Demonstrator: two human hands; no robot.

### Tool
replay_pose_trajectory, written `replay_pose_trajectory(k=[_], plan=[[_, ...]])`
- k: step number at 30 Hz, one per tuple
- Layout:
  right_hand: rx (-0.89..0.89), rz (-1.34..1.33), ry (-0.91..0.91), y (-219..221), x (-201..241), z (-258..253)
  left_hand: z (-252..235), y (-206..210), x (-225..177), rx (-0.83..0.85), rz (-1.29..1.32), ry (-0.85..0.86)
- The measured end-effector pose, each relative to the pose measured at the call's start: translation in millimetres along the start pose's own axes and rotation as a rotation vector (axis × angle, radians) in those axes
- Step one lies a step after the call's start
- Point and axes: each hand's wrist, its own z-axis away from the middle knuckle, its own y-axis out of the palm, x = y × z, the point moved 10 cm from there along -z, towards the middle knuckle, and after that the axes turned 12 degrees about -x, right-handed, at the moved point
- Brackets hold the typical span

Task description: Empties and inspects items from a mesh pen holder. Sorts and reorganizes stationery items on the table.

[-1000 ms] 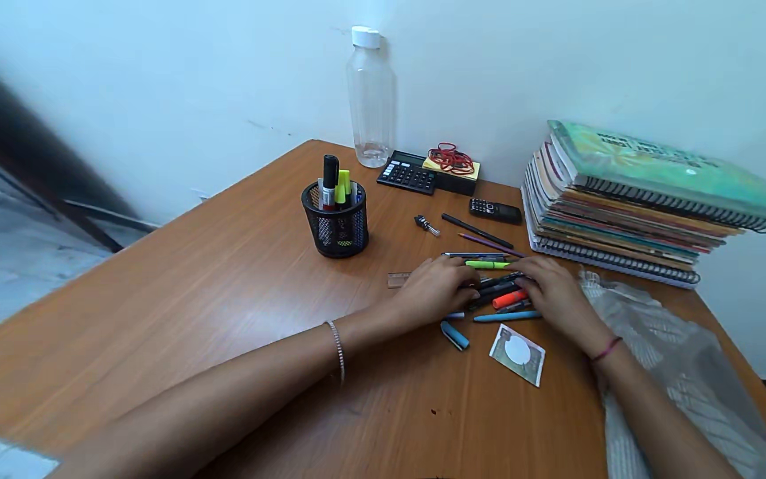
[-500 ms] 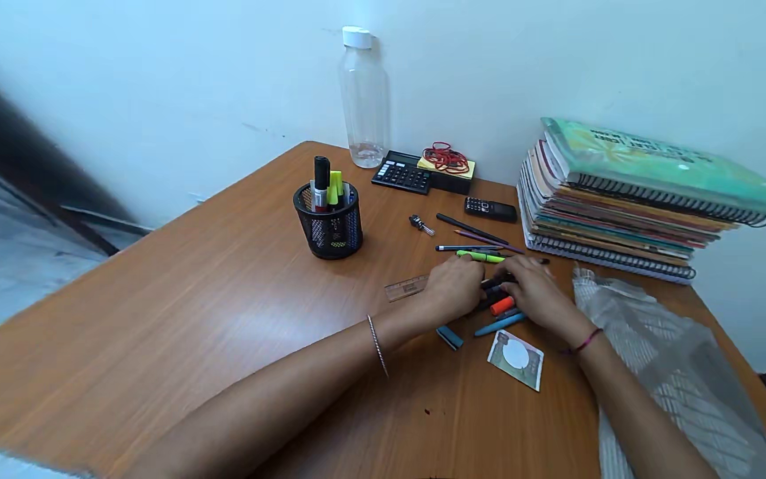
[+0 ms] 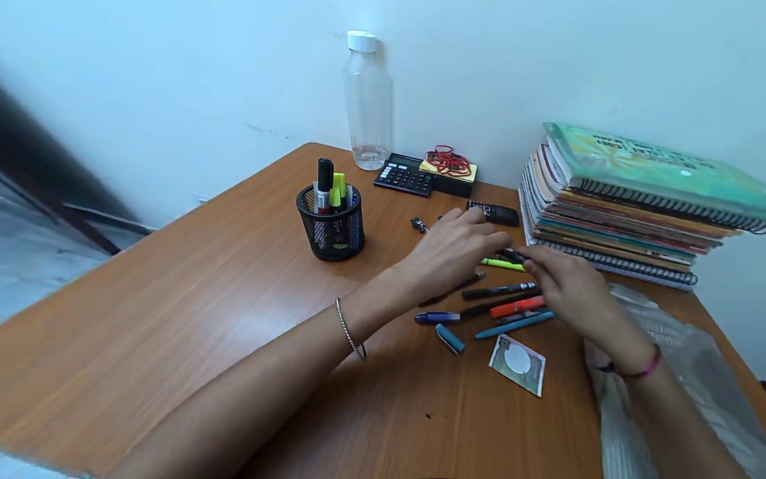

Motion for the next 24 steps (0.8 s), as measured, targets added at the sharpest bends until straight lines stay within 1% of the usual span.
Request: replay_pose_trajectory(k=[2, 5, 7, 10, 13, 15, 16, 18, 20, 22, 24], plan=[[0.117, -0.146, 0.137, -7, -3, -1, -4, -14, -9, -0.084, -0.061, 0.131], [0.234, -0.504, 0.341, -6, -9, 4, -7, -31, -23, -0.173, -0.152, 0.267], [0.298, -0.649, 0.442, -4, -7, 8, -6, -36, -25, -0.211, -0.184, 0.303], [0.323, -0.684, 0.489, 0, -6, 10, -5, -35, -24, -0.212, -0.166, 0.291], [0.242, -0.676, 0.42, -1, -8, 8, -8, -31, -11, -0.144, 0.012, 0.17], [0.151, -0.597, 0.333, -9, -12, 4, -14, -39, 5, -0.063, 0.133, 0.036], [0.117, -0.538, 0.299, -13, -15, 2, -17, -49, 15, -0.031, 0.165, -0.04], [0.07, -0.455, 0.271, -21, -22, -1, -19, -84, 41, -0.021, 0.191, -0.187], [0.034, -0.419, 0.299, -26, -30, -2, -12, -130, 71, -0.038, 0.153, -0.321], [0.019, -0.416, 0.337, -26, -34, -1, 5, -174, 99, -0.087, 0.047, -0.43], [0.035, -0.407, 0.345, -24, -35, -2, 27, -206, 122, -0.099, -0.112, -0.551]])
